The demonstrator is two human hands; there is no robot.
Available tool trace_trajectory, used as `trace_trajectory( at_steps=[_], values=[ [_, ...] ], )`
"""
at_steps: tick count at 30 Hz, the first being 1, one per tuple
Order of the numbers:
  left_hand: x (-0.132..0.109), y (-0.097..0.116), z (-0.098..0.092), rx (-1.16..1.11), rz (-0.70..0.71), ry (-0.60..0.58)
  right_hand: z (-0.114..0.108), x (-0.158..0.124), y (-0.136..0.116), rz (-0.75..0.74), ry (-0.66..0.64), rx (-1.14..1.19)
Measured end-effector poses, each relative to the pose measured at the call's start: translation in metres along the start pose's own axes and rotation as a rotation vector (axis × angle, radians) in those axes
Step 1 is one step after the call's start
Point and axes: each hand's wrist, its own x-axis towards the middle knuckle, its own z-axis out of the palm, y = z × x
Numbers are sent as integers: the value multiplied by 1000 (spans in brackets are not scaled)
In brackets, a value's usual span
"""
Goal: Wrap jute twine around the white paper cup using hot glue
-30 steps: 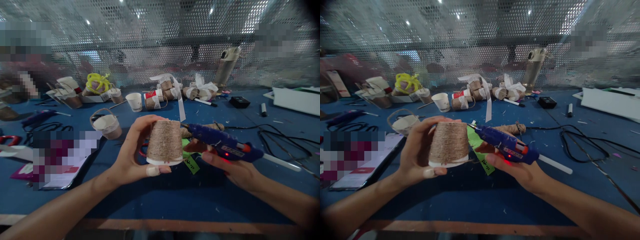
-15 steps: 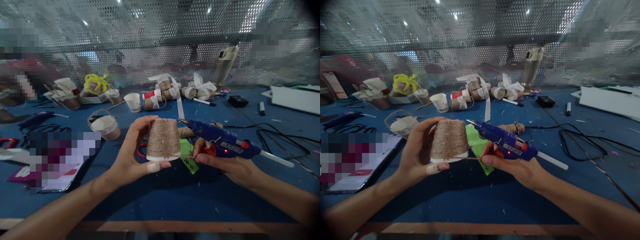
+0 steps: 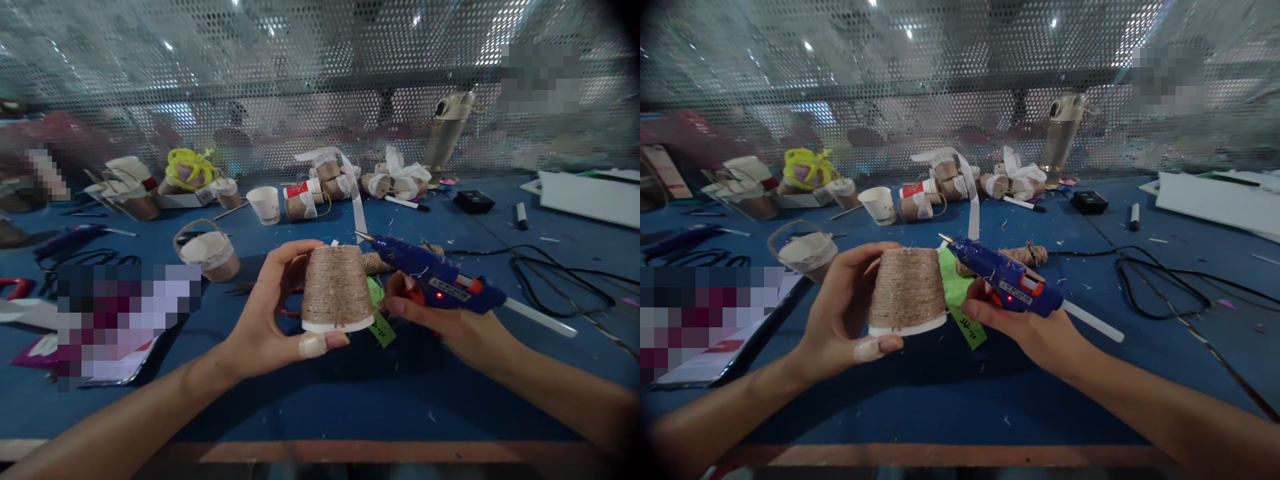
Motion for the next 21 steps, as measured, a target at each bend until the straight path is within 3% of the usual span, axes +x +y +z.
trace_trajectory(
  at_steps=[12,16,21],
  values=[
    [4,5,15,-9,169,30,9,0,-4,161,0,96],
    [3,3,14,24,158,32,9,0,3,61,26,108],
    [2,2,12,64,72,7,8,-1,18,-43,-48,253]
  ],
)
